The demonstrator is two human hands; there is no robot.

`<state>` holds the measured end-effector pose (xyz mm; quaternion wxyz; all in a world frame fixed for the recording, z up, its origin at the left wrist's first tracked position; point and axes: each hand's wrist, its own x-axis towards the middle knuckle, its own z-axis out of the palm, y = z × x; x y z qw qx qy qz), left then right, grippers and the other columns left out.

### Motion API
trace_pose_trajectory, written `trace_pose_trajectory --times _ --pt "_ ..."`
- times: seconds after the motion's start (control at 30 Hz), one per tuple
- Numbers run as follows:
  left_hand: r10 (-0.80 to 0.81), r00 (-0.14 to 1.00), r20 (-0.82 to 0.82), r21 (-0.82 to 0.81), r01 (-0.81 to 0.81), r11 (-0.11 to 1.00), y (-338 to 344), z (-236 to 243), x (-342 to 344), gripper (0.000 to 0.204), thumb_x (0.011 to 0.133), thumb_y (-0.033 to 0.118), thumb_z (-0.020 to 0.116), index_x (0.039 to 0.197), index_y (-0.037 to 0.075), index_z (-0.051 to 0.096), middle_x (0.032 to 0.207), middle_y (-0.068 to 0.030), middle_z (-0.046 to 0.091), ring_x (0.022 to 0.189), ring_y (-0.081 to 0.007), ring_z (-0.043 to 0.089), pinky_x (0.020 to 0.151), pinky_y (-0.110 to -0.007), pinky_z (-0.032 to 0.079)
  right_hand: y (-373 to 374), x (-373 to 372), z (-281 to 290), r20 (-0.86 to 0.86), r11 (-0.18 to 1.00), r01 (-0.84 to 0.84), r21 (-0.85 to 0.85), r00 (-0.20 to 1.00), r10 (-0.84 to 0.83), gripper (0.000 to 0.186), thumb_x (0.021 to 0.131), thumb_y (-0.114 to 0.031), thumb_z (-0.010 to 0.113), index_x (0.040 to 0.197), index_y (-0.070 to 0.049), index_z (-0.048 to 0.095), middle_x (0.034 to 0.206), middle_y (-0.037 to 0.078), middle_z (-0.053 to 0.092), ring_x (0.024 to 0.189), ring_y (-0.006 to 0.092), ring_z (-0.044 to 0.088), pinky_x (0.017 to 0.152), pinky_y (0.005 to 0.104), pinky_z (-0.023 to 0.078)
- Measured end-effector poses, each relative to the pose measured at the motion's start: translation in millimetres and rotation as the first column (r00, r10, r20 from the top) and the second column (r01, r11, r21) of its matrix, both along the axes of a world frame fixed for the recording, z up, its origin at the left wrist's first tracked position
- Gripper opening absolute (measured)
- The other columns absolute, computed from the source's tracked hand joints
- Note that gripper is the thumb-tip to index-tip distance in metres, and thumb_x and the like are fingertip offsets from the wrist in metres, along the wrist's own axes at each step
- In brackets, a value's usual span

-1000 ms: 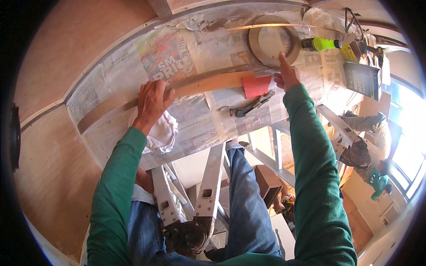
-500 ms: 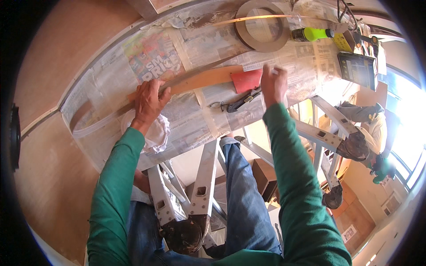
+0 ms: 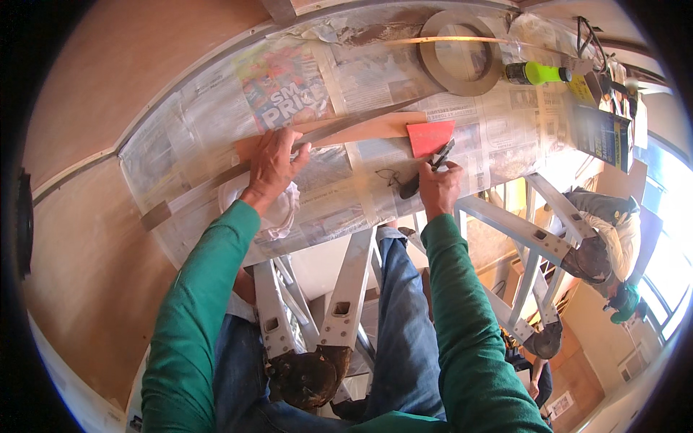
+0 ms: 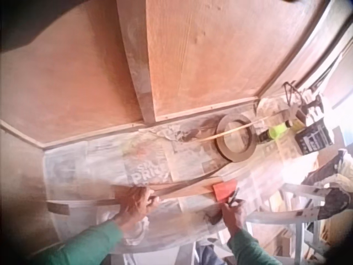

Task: The person measures and cuts a strip of flexible coving material using a utility knife and a straight edge. They then position the strip along the junction of the ceiling and wall to check the fit, repeating the process for a second section.

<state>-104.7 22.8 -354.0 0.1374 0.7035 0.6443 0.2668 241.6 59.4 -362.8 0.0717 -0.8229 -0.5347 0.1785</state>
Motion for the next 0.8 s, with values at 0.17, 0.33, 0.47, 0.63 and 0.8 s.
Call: trace_pose_trajectory --times 0.17,0.33,0.47,0.63,0.8 --pt "0.027 1.0 -0.01 0.066 -0.026 0.997 -4 -8 4 0.023 0.087 0.021 0.073 0.097 0.011 0.054 0.084 -0.0085 0.062 0.083 -0.029 0.059 0.077 -0.043 0.049 -17 3 22 -0.168 0.995 0.095 0.032 0.982 -0.088 0.044 0.086 -0.031 0.065 0.107 0.007 0.055 0.105 0.031 0.063 0.102 0.0484 0.061 0.09 0.0509 0.047" --pt "0.035 0.997 -0.074 0.101 -0.028 0.995 -6 -12 -1 0.021 0.087 0.023 0.072 0.093 0.012 0.056 0.081 -0.0047 0.061 0.082 -0.0269 0.058 0.075 -0.042 0.048 -45 -38 62 -0.341 0.983 -0.17 0.066 0.922 0.182 0.038 0.089 -0.017 0.063 0.12 -0.001 0.049 0.097 0.027 0.064 0.086 0.0472 0.065 0.075 0.051 0.051" --pt "0.029 0.996 -0.087 0.067 -0.023 0.998 1 -3 -1 0.019 0.087 0.024 0.071 0.09 0.012 0.057 0.08 -0.0043 0.061 0.081 -0.0265 0.058 0.076 -0.042 0.047 -48 -98 82 -0.495 0.923 -0.376 0.082 0.788 0.366 0.04 0.093 -0.011 0.059 0.13 -0.002 0.048 0.1 0.031 0.066 0.089 0.0517 0.065 0.075 0.0545 0.052" --pt "0.017 0.997 -0.071 0.062 -0.012 0.998 3 -3 -3 0.017 0.087 0.024 0.072 0.09 0.012 0.06 0.082 -0.0043 0.061 0.082 -0.0263 0.058 0.076 -0.042 0.046 -39 -144 72 -0.481 0.827 -0.545 0.138 0.693 0.537 0.028 0.1 -0.016 0.056 0.119 0.004 0.049 0.101 0.032 0.063 0.092 0.0526 0.061 0.078 0.0558 0.051" --pt "0.021 0.998 -0.058 0.064 -0.017 0.998 1 -5 -5 0.017 0.087 0.024 0.072 0.092 0.012 0.061 0.084 -0.0039 0.062 0.083 -0.0258 0.059 0.077 -0.041 0.046 -32 -159 61 -0.535 0.791 -0.599 0.123 0.632 0.561 0.022 0.101 -0.013 0.054 0.11 0.005 0.047 0.098 0.032 0.06 0.09 0.0535 0.059 0.077 0.0575 0.049"
